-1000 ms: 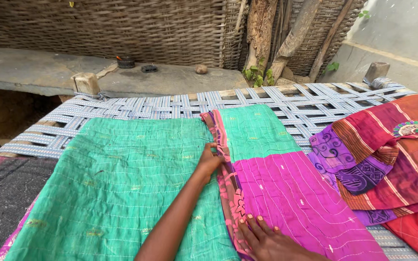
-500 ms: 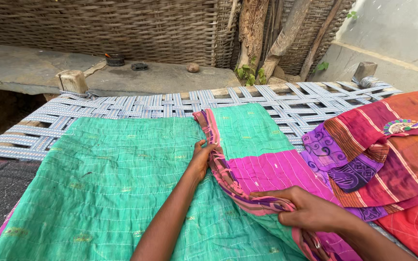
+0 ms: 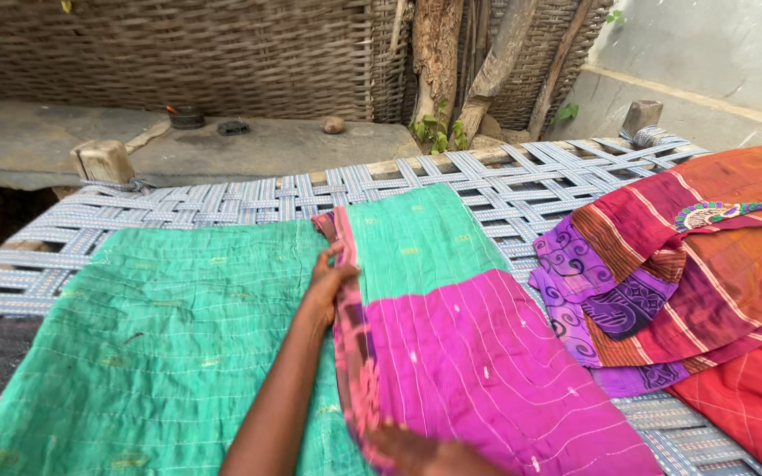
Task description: The person folds a green and pink cloth on a woven bed, smoothing it with their hands before folding it multiple times into a rectangular shape.
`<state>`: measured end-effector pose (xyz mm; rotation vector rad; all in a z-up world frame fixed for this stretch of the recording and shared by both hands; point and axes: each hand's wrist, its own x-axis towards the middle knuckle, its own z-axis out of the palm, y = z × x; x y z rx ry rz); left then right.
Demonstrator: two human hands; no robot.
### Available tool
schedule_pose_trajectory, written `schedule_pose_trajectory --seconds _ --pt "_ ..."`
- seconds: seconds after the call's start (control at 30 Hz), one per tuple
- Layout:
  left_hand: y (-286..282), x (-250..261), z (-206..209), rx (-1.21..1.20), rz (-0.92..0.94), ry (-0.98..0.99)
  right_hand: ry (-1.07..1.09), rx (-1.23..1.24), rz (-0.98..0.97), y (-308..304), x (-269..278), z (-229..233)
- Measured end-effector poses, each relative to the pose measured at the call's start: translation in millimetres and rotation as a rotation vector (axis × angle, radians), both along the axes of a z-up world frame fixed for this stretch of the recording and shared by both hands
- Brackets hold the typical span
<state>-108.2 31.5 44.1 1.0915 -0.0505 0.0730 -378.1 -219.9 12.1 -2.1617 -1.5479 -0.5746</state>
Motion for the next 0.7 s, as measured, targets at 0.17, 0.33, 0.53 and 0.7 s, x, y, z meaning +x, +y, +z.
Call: schedule_pose_trajectory --seconds 0.17,0.33,0.53,0.7 --pt "-1.7 -10.6 -3.2 -0.001 -0.01 -0.083 -0.845 -0.224 -0.481 19.4 11.7 -108.2" --pt "-1.9 -24.8 12.9 -0.064 -0.035 -0.075 0.178 -0.241 -0.535 -12.3 47.9 44.9" --pt "-4.1 -24.0 13.3 0.042 -0.005 -0.037 0.315 -0.327 -0.828 -28.7 66.5 132.8" --pt "-4.2 -9.3 -1.3 0.051 0.046 -0.09 0.254 -0.434 -1.034 -52.4 92.2 105.1"
